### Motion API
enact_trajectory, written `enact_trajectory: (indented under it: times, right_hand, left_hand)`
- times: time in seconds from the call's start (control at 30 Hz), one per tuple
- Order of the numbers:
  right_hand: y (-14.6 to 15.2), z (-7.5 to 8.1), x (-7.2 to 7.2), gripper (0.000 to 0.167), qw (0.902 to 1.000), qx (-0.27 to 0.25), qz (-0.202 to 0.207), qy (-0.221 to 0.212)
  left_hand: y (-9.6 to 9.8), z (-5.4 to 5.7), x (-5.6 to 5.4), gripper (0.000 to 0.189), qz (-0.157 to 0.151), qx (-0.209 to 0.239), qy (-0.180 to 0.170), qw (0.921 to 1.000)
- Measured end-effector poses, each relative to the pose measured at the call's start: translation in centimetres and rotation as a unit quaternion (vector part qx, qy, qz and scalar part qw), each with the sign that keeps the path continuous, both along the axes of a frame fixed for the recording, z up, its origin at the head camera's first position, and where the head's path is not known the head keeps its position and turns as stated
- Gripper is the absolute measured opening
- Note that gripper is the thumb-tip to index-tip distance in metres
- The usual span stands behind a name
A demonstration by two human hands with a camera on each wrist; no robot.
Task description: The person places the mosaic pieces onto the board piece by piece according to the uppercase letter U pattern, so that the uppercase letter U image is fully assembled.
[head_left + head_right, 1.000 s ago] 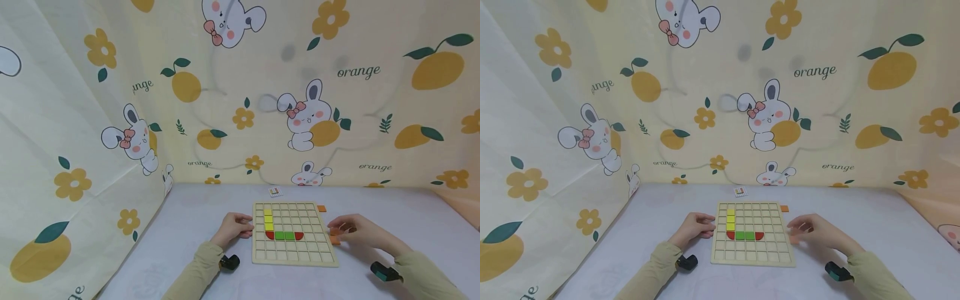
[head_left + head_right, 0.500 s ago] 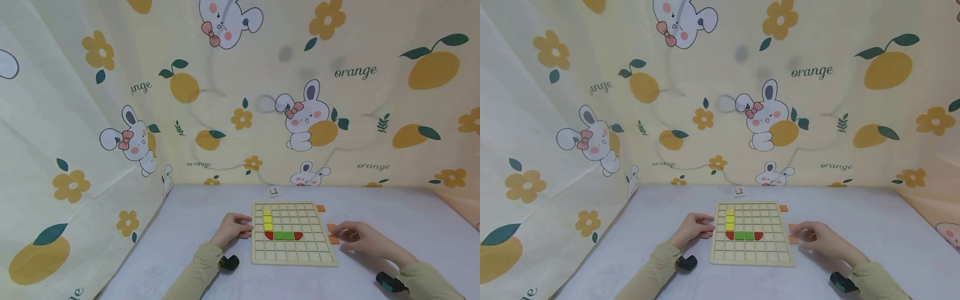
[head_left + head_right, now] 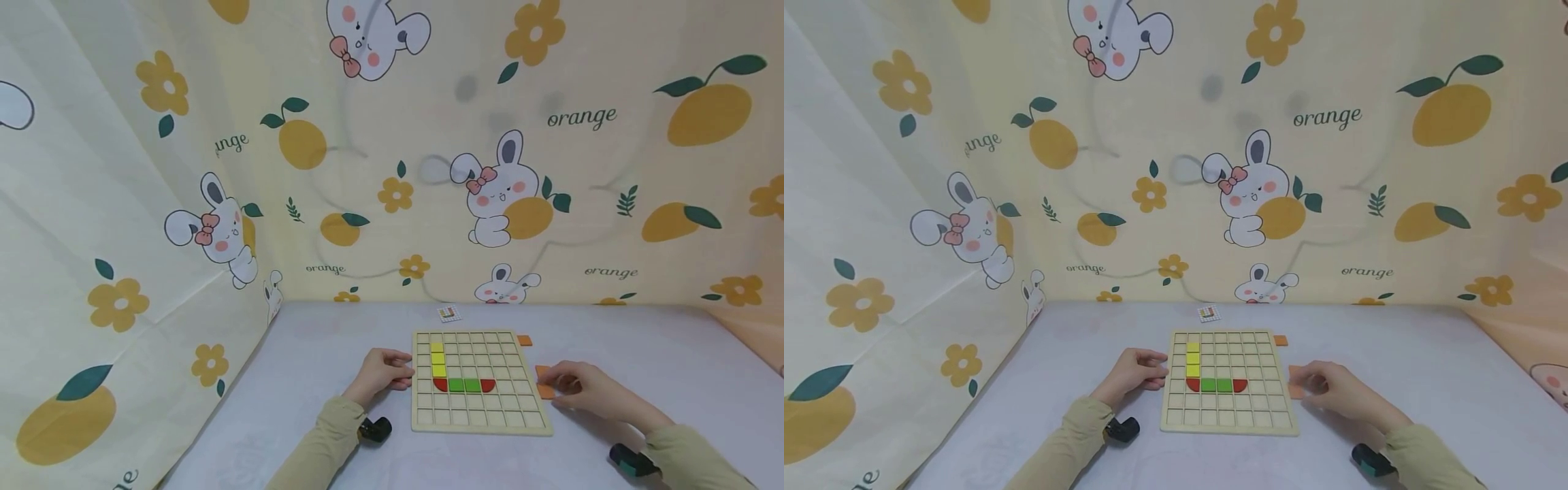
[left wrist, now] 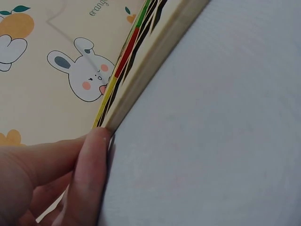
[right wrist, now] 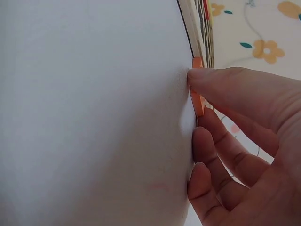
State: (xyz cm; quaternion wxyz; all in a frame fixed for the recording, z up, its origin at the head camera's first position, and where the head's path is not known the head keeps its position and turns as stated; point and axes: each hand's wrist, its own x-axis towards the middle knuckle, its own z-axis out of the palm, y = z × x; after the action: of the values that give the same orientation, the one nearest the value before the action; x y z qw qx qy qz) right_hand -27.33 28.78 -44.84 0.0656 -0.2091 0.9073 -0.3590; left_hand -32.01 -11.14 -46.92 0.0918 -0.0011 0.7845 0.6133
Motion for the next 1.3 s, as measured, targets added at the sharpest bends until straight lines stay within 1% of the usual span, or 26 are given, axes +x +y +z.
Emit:
enact_trajectory:
  times: [0.27, 0.4, 0.53, 0.63, 0.7, 0.83, 0.97, 1.07, 1.17, 1.3]
  right_hand:
    - [-0.1, 0.1, -0.1, 0.029, 0.9999, 0.004, 0.017, 0.001]
    - [0.0, -0.1, -0.1, 0.029, 0.9998, 0.006, 0.019, 0.008]
    - [0.3, 0.0, -0.1, 0.029, 0.9999, 0.008, 0.007, 0.012]
    - [0.3, 0.4, -0.2, 0.029, 0.9997, 0.004, 0.002, 0.026]
    - [0.2, 0.7, -0.4, 0.029, 0.9988, -0.004, 0.011, 0.047]
    - [-0.6, 1.4, -0.7, 0.028, 0.9960, -0.015, 0.035, 0.081]
    - [-1.9, 2.0, -1.2, 0.026, 0.9967, -0.019, 0.041, 0.068]
    - [-3.0, 2.2, -1.6, 0.026, 0.9975, -0.018, 0.040, 0.055]
    - [-4.1, 2.2, -2.0, 0.025, 0.9969, -0.018, 0.046, 0.060]
    - [-5.3, 2.2, -2.5, 0.025, 0.9949, -0.027, 0.067, 0.071]
  left_hand:
    - [0.0, 0.0, 0.1, 0.030, 0.001, 0.000, -0.003, 1.0000]
    - [0.0, 0.0, 0.2, 0.030, 0.001, 0.001, -0.004, 1.0000]
    - [-0.1, 0.0, 0.2, 0.030, -0.001, 0.002, -0.001, 1.0000]
    - [-0.2, -0.1, 0.1, 0.030, -0.004, 0.009, 0.001, 1.0000]
    - [-0.2, -0.1, 0.0, 0.030, -0.006, 0.014, 0.003, 0.9999]
    - [-0.4, -0.1, 0.0, 0.031, -0.006, 0.016, 0.002, 0.9999]
    - [-0.4, -0.1, 0.0, 0.031, -0.005, 0.008, -0.002, 1.0000]
    - [-0.3, 0.0, 0.0, 0.031, -0.006, 0.011, -0.003, 0.9999]
    - [-0.2, 0.0, 0.0, 0.031, -0.009, 0.013, 0.000, 0.9999]
    - [-0.1, 0.0, 0.0, 0.031, -0.010, 0.016, 0.000, 0.9998]
